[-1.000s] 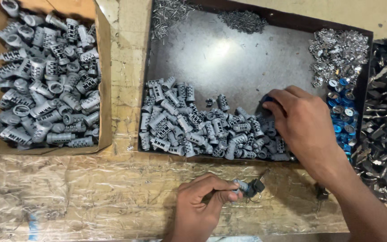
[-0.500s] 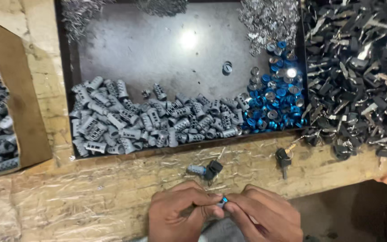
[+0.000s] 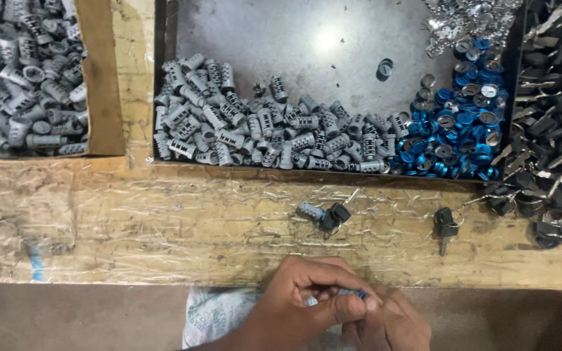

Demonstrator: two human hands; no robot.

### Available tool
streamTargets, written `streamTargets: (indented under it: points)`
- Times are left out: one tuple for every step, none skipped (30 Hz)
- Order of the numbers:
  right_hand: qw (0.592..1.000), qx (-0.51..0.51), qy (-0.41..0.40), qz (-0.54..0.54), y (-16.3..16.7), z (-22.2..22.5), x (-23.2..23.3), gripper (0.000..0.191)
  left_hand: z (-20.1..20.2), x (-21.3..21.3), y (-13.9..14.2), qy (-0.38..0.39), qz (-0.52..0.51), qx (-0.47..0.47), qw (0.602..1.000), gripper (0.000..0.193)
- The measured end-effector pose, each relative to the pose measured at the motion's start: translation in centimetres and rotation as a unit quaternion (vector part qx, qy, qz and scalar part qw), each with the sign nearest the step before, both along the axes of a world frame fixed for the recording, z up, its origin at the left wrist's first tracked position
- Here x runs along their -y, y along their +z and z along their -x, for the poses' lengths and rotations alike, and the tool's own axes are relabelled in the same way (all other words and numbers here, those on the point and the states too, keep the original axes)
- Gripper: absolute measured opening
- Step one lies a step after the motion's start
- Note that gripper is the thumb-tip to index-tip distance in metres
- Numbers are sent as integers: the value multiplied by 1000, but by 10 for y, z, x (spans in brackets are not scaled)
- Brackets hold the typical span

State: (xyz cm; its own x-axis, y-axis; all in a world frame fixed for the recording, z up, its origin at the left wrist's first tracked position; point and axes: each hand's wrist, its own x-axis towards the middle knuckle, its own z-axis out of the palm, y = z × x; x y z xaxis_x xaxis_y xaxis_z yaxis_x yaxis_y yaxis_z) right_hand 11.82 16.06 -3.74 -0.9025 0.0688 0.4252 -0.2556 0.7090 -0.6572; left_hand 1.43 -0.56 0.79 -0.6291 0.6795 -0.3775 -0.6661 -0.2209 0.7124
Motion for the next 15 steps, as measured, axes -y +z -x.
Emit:
streamTargets:
  points:
    - [1000,1,-20,23,8,12,2,21,-8,-7,4,87,-1,6,996,22]
    - [999,-7,24,21,20,27,7,24,-14,-11,6,174,0,10,985,23]
    - [997,-17,67,20,33,46,10,29,-15,-9,3,209,43,-72,974,22]
    - [994,-29,107,20,44,65,16,33,-14,-5,-2,237,87,-154,955,22]
    - [984,-42,175,-1,60,84,7,41,-12,1,-8,259,132,-233,928,22]
    - [970,-50,239,-22,73,102,-4,48,-9,10,-14,244,147,-267,921,23]
    - [977,-12,202,-61,82,112,-4,52,-4,18,-21,227,161,-298,913,24]
    - [981,25,166,-101,88,119,-7,55,1,26,-27,212,173,-329,904,25]
    - [973,41,170,-151,85,127,-8,61,7,31,-33,195,155,-311,917,28]
    - [961,55,177,-203,79,131,-9,67,14,34,-39,182,137,-292,929,31]
    - [947,67,185,-255,73,130,-10,74,18,36,-42,171,118,-273,939,34]
    - [955,71,167,-233,64,128,-12,66,20,36,-44,177,90,-259,945,35]
    - [963,75,149,-210,57,122,-13,59,23,35,-46,183,60,-246,950,37]
    - [970,82,132,-188,52,118,-17,52,26,34,-47,190,31,-229,954,39]
    - [978,140,73,-135,48,111,-21,48,26,33,-47,194,34,-199,960,40]
